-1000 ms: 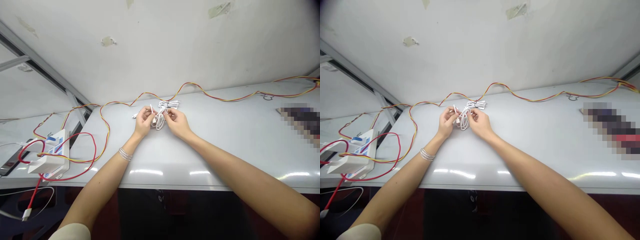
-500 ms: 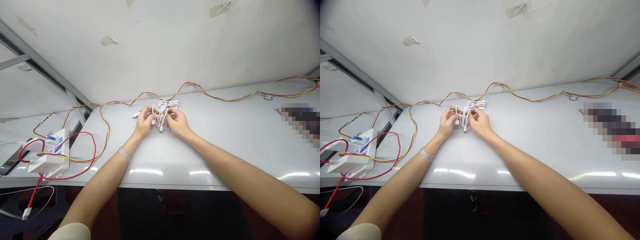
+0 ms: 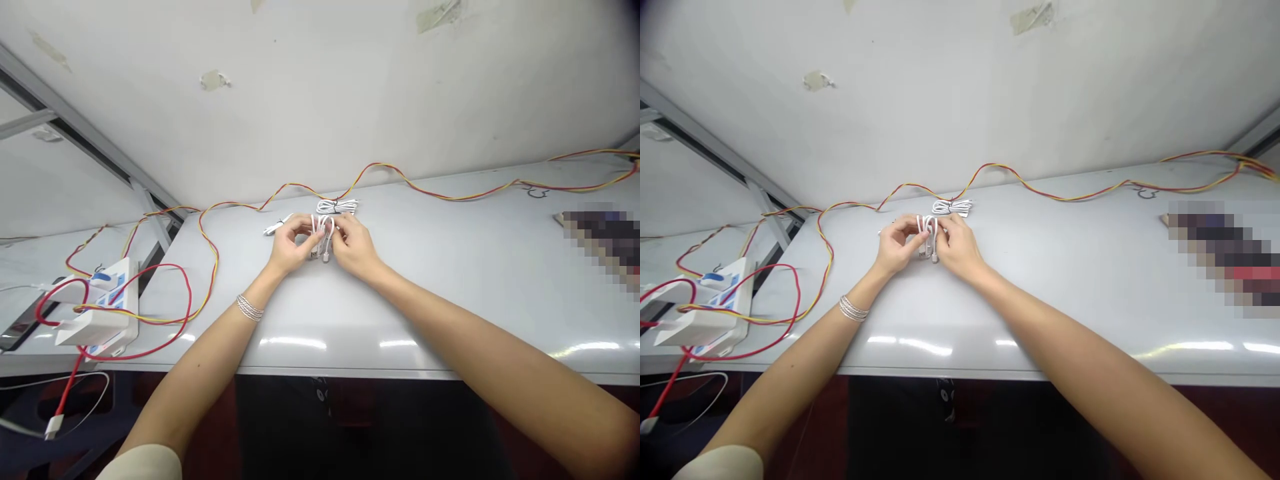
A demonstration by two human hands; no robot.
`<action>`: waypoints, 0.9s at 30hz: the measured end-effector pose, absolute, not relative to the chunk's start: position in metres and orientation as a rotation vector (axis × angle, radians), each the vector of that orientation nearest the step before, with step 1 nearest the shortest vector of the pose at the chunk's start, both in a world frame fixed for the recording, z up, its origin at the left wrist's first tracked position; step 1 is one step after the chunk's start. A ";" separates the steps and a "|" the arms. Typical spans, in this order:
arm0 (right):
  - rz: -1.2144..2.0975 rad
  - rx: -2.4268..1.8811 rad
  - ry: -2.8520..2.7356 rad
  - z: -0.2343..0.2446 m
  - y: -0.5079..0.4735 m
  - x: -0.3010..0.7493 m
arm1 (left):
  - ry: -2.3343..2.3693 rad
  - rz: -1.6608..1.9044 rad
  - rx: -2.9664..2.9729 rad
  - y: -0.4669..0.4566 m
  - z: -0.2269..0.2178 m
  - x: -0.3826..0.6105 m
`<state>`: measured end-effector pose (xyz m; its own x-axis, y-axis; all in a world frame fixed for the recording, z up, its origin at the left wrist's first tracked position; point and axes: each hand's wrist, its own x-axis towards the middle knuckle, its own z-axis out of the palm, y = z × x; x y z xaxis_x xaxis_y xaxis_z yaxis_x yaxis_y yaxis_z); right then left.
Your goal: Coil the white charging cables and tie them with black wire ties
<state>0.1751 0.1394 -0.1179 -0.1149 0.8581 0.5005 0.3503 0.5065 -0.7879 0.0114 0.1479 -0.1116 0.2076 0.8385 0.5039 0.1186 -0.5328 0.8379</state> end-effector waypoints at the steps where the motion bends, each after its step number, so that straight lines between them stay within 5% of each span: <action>1: 0.585 -1.031 -1.707 -0.118 0.139 0.175 | 0.900 1.395 1.820 0.148 -0.112 0.011; 27: 0.654 -1.175 -1.779 -0.121 0.142 0.175 | 1.019 1.455 1.513 0.152 -0.116 0.013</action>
